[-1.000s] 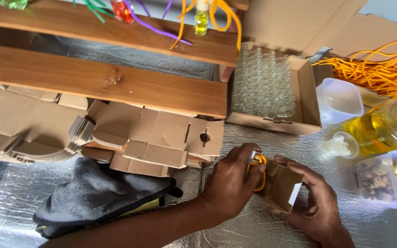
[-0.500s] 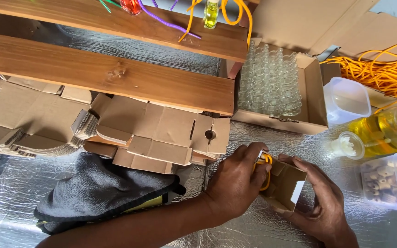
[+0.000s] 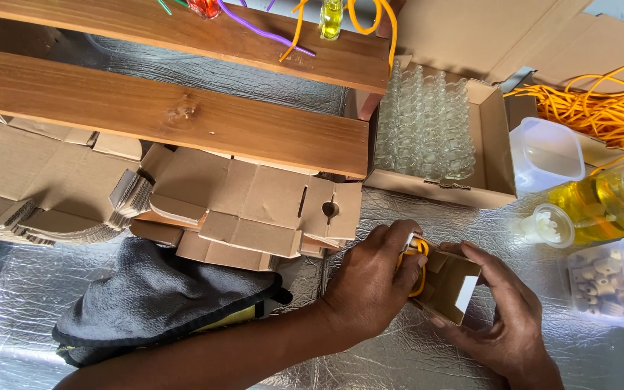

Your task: Assembling and packaging small perfume bottles by attaching wooden caps, threading strings, and placing them into cardboard boxes.

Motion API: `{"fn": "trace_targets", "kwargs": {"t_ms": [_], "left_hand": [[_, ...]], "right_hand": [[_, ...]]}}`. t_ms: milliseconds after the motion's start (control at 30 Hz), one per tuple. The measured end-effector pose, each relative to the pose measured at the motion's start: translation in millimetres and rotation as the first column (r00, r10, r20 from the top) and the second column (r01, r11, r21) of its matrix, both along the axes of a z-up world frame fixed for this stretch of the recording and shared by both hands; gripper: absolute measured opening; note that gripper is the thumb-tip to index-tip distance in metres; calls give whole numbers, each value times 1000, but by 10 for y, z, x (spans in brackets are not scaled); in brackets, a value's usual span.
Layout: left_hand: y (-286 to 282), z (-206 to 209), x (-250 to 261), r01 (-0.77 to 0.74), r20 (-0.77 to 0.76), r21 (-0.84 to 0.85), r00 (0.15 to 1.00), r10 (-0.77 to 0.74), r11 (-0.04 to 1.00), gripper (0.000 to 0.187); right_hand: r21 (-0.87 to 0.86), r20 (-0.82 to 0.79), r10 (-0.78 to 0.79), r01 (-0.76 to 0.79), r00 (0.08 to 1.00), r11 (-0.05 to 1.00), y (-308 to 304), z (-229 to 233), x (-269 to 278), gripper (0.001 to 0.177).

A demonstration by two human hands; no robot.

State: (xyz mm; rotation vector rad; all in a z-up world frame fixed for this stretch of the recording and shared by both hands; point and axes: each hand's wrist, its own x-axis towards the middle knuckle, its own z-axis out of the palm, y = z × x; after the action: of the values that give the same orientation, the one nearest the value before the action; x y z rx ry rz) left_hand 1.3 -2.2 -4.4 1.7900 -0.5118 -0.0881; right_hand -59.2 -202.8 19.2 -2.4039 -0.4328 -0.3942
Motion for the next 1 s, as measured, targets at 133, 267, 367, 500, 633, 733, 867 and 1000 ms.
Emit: {"fn": "trace_targets", "kwargs": {"t_ms": [133,267,367,500,633,733,867,1000], "left_hand": [[10,21,2,10,-7,8,1000,-10,1000,30],[25,72,-23,4,88,23,996,-6,1000,34],[52,101,-1,50,76,-9,996,-49,999,61],[93,273,11,106,-97,-69,989,-112,992,55],[152,488,28,249,-396,-141,873,-285,958,99],[103,480,-37,235,-358,-189,887,-290,953,112],[65,251,-91,187,-216,-159,952,-218,970,79],[99,383,-99,211,-222,-62,950,-219,976,83]], "right_hand": [[-181,131,85,-61,988,982,64,51,61,93],[-333,107,122,-80,987,939,88,41,85,86],[-292,-70,61,-78,996,953,115,61,66,98],[-166,-203,39,-74,978,983,63,89,84,95],[-125,-98,15,-28,995,992,10,70,104,93],[-251,61,77,-59,995,966,26,21,114,92],[-378,129,125,-67,984,923,46,233,181,92],[-256,-146,113,-148,983,955,42,562,393,73]]}}
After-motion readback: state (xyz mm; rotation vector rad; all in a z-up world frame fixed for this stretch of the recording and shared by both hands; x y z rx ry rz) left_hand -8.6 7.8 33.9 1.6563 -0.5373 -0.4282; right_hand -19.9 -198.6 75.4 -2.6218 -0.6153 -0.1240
